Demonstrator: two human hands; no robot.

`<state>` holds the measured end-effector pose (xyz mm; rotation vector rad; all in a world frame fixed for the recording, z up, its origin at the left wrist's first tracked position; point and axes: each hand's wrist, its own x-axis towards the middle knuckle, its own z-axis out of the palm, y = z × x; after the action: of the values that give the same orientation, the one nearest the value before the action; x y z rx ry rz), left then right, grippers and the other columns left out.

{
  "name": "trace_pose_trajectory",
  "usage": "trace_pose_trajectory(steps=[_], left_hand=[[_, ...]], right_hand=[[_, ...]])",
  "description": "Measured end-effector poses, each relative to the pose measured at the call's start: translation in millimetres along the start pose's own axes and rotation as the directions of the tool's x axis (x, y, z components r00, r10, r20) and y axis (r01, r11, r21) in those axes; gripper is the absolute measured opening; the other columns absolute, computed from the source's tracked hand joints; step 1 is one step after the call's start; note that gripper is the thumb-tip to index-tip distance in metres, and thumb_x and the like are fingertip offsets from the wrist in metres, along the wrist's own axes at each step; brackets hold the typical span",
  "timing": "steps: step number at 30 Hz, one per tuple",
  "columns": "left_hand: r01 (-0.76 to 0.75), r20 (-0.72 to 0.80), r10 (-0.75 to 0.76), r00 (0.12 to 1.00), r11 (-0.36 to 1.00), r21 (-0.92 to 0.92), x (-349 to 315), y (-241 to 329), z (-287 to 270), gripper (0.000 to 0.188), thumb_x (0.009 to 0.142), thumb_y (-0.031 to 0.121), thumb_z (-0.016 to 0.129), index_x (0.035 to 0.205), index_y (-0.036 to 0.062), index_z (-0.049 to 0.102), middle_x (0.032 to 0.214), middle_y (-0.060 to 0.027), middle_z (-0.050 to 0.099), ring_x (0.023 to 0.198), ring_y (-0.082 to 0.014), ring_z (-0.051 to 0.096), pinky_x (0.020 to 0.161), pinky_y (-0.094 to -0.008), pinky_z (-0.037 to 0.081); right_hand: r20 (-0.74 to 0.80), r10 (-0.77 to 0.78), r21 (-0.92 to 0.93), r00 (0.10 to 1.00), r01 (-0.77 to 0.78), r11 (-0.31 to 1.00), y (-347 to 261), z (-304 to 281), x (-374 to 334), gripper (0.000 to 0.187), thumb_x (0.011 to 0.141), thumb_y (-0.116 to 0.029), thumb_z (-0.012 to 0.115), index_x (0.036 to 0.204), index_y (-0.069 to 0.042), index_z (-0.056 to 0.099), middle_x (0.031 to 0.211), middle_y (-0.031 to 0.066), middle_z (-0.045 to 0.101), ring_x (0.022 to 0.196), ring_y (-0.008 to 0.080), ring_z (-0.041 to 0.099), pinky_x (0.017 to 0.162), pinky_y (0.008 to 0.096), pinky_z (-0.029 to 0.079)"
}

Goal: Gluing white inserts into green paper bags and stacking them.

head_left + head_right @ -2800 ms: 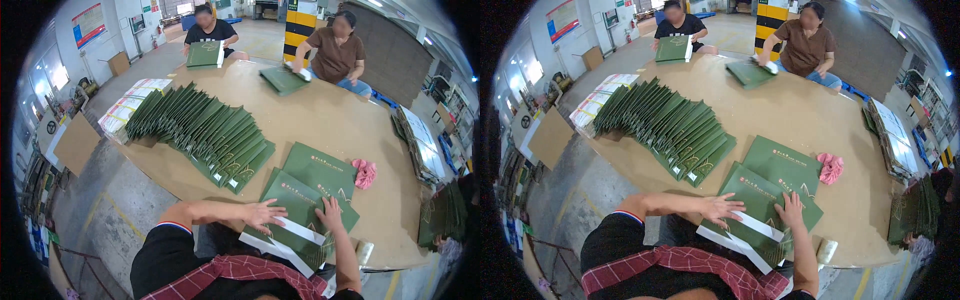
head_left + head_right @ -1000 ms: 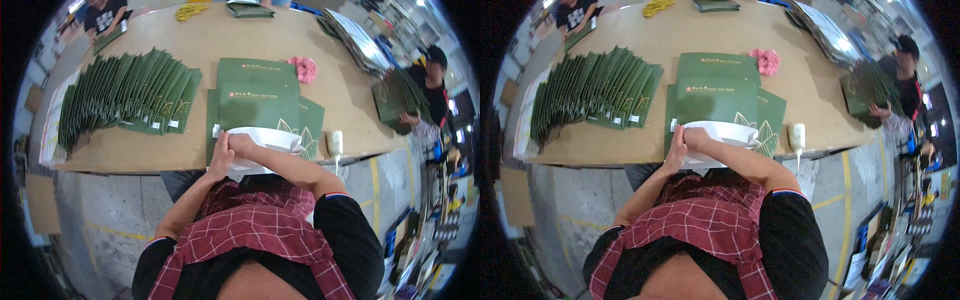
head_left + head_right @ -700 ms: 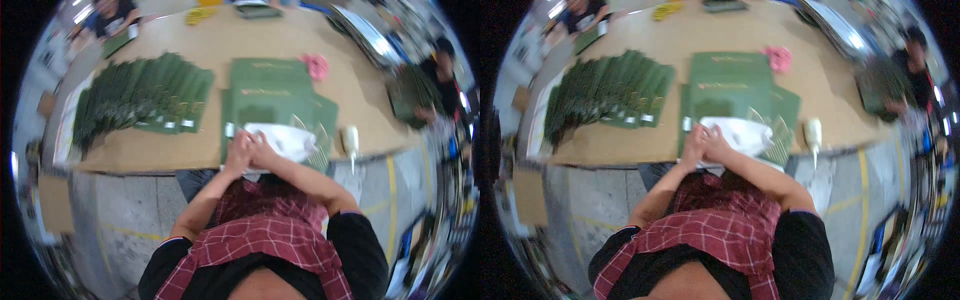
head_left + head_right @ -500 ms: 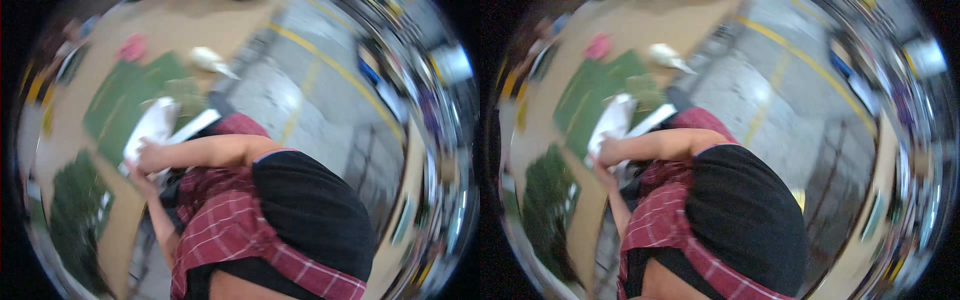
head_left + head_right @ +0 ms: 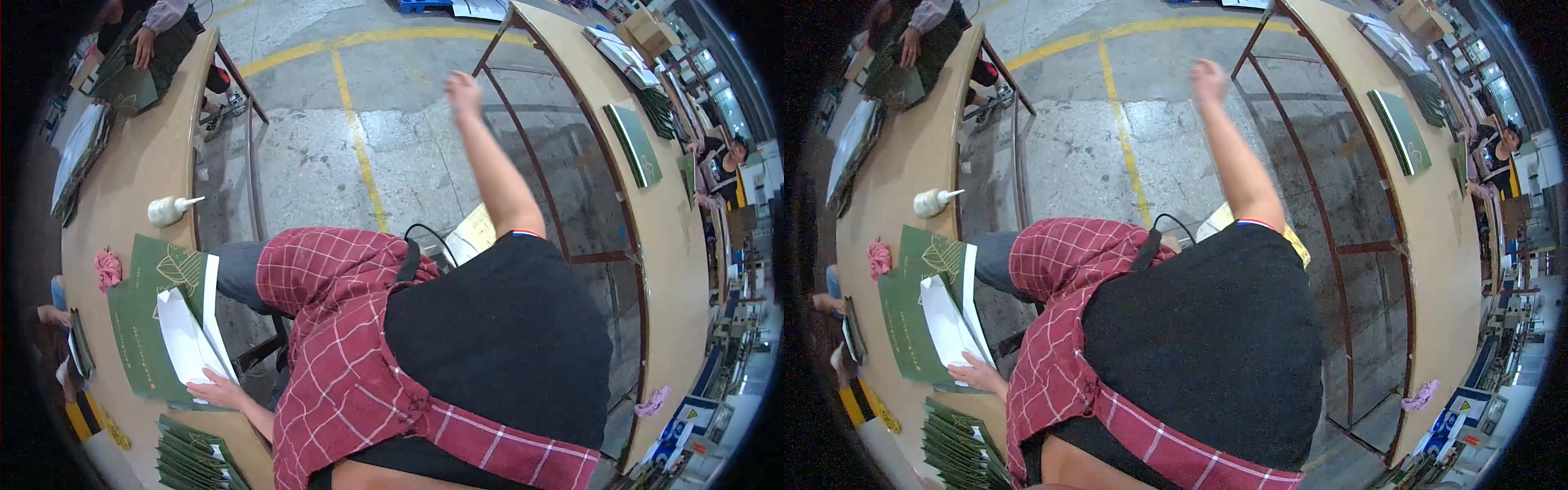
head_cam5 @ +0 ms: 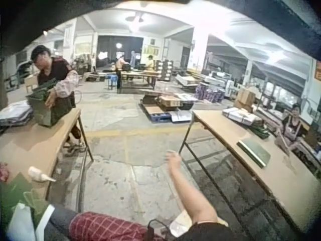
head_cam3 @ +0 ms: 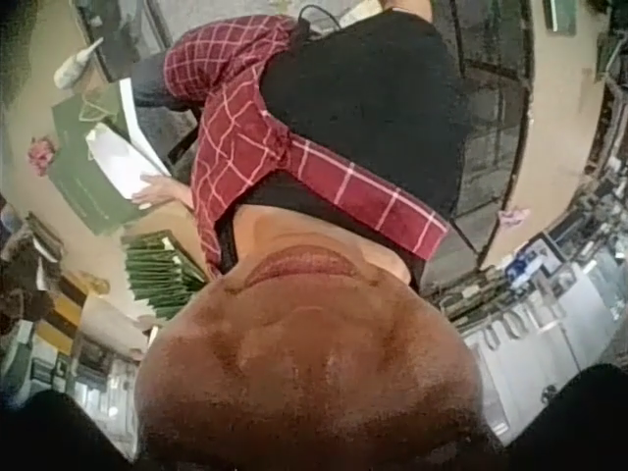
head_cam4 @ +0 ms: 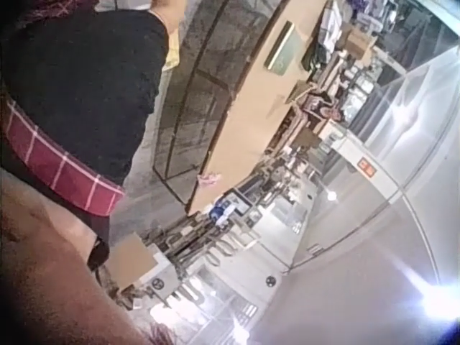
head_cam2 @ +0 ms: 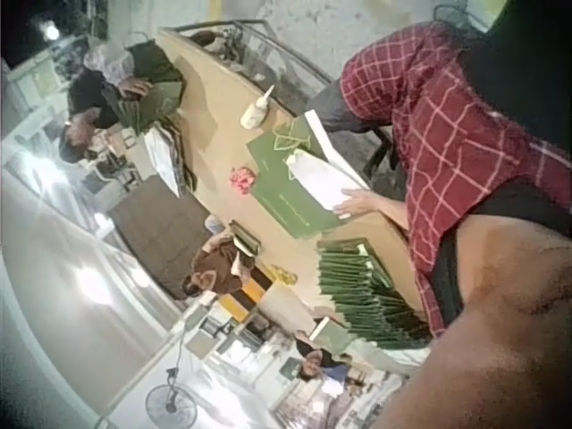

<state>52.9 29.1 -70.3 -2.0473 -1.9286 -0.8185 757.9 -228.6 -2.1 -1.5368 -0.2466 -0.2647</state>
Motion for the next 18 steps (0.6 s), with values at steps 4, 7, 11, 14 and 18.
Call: trace_pose_trajectory(steps=[4, 7, 11, 14, 18], left_hand=[[0.047, -0.048, -0.057, 0.997, 0.983, -0.177, -4.1, -3.8, 1.4, 0.052, 0.086, 0.022, 0.052, 0.121, -0.0111, 0.032, 0.122, -0.0289, 0.036, 0.112, -0.0388, 0.039, 0.096, -0.0410, 0.031], [-0.049, -0.114, 0.028, 0.993, 0.981, -0.185, 1.8, -0.7, -7.5, 0.054, 0.084, 0.018, 0.055, 0.122, -0.0103, 0.030, 0.120, -0.0283, 0.038, 0.109, -0.0384, 0.040, 0.093, -0.0415, 0.034], [-0.026, -0.104, 0.007, 0.995, 0.983, -0.184, 2.5, -5.2, -15.8, 0.055, 0.083, 0.019, 0.055, 0.124, -0.0081, 0.030, 0.122, -0.0262, 0.037, 0.110, -0.0381, 0.039, 0.094, -0.0406, 0.033], [-0.044, -0.108, 0.026, 0.994, 0.984, -0.171, 2.5, -11.6, -12.2, 0.056, 0.083, 0.018, 0.055, 0.125, -0.0072, 0.029, 0.123, -0.0257, 0.037, 0.111, -0.0377, 0.039, 0.095, -0.0405, 0.031], [-0.049, -0.125, 0.029, 0.992, 0.986, -0.157, 10.1, -19.9, -2.3, 0.055, 0.083, 0.019, 0.055, 0.124, -0.0078, 0.031, 0.123, -0.0254, 0.038, 0.112, -0.0373, 0.039, 0.096, -0.0406, 0.032]], right_hand=[[-0.424, 0.464, 0.455, 0.778, -0.260, 0.852, 31.1, -153.5, 67.8, 0.011, 0.082, -0.006, 0.046, 0.093, -0.005, 0.050, 0.069, 0.0091, 0.057, 0.048, 0.0145, 0.051, 0.038, 0.0259, 0.038], [-0.430, 0.584, 0.495, 0.689, -0.360, 0.790, 57.3, -222.5, 81.3, 0.012, 0.082, -0.017, 0.049, 0.070, -0.013, 0.050, 0.061, 0.0000, 0.056, 0.044, 0.0102, 0.049, 0.036, 0.0240, 0.036], [-0.331, 0.638, 0.456, 0.695, -0.474, 0.753, 132.2, -250.0, 70.0, 0.015, 0.078, -0.015, 0.051, 0.065, -0.008, 0.052, 0.054, 0.0026, 0.054, 0.040, 0.0122, 0.048, 0.036, 0.0254, 0.038], [-0.202, 0.720, 0.197, 0.664, -0.693, 0.694, 202.1, -194.7, 25.9, 0.014, 0.068, -0.014, 0.054, 0.056, -0.007, 0.053, 0.054, 0.0065, 0.051, 0.046, 0.0181, 0.050, 0.039, 0.0318, 0.037], [0.505, 0.632, -0.623, 0.588, -0.258, 0.738, 234.9, -42.4, -101.1, 0.016, 0.072, -0.020, 0.052, 0.075, -0.008, 0.062, 0.068, 0.0098, 0.060, 0.057, 0.0214, 0.058, 0.049, 0.0360, 0.045]])
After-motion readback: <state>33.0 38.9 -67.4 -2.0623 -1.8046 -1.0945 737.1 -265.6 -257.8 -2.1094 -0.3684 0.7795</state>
